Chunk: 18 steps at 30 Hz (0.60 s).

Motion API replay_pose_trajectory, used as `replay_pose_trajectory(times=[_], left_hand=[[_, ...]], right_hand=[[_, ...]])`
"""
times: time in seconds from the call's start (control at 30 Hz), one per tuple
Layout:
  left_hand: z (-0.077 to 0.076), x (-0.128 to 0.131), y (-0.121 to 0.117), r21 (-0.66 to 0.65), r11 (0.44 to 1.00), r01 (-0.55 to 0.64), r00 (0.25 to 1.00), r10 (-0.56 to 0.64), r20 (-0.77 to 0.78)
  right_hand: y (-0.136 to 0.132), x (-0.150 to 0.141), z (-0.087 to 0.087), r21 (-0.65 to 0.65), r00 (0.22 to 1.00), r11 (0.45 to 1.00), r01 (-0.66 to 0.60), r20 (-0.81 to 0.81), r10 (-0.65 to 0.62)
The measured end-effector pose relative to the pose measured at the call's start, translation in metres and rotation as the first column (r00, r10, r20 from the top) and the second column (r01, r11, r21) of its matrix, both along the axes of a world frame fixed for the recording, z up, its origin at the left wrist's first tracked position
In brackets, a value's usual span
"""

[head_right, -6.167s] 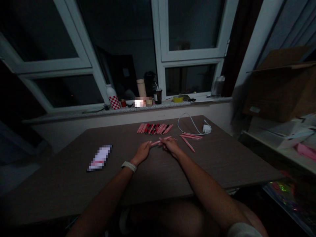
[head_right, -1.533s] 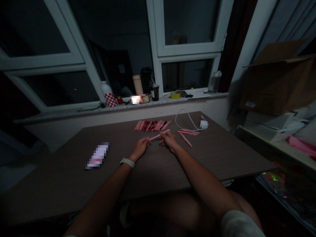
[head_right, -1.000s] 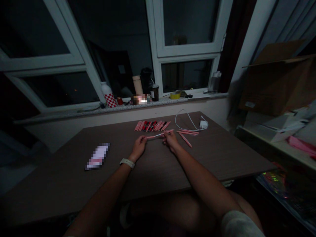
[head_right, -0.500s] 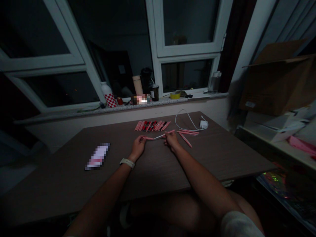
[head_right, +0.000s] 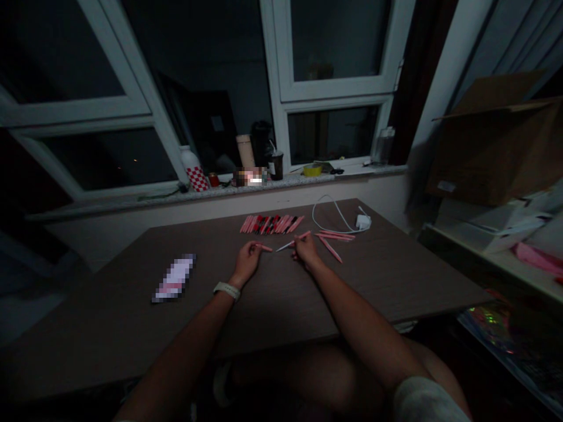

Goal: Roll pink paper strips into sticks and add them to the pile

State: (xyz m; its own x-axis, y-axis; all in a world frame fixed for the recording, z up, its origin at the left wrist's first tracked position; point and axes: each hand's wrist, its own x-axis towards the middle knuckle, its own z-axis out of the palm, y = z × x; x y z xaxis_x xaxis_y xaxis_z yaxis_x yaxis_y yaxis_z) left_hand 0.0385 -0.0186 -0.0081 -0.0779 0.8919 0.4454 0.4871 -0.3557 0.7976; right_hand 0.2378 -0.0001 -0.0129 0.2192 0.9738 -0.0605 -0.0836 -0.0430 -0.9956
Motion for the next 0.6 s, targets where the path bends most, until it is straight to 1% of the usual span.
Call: replay_pose_trajectory(times=[0.2, 0.33, 0.47, 0.6], left_hand=[[0.0005, 0.0000, 0.0002, -0.017, 0.999, -0.038, 0.999, 0.038, -0.008], [0.0001, -0.0011, 0.0006, -0.014, 0.998, -0.067, 0.997, 0.066, -0.038], [-0.0012, -0.0017, 0.0010, -0.037, 0.996, -0.079, 0.995, 0.076, -0.057], [-0.0015, -0.0034, -0.0004, -0.033, 0.991, -0.129, 0.981, 0.123, -0.149]], right_hand=[[0.0011, -0.0008, -0.0015, 0.003, 1.000, 1.000, 0.015, 0.016, -0.015], [0.0011, -0.0010, -0.0031, 0.039, 0.999, 0.999, 0.026, 0.043, -0.028], [0.0011, -0.0001, -0.0046, 0.064, 0.997, 0.998, 0.026, 0.065, -0.031], [0.0010, 0.0003, -0.0054, 0.087, 0.996, 0.996, 0.011, 0.089, -0.019]])
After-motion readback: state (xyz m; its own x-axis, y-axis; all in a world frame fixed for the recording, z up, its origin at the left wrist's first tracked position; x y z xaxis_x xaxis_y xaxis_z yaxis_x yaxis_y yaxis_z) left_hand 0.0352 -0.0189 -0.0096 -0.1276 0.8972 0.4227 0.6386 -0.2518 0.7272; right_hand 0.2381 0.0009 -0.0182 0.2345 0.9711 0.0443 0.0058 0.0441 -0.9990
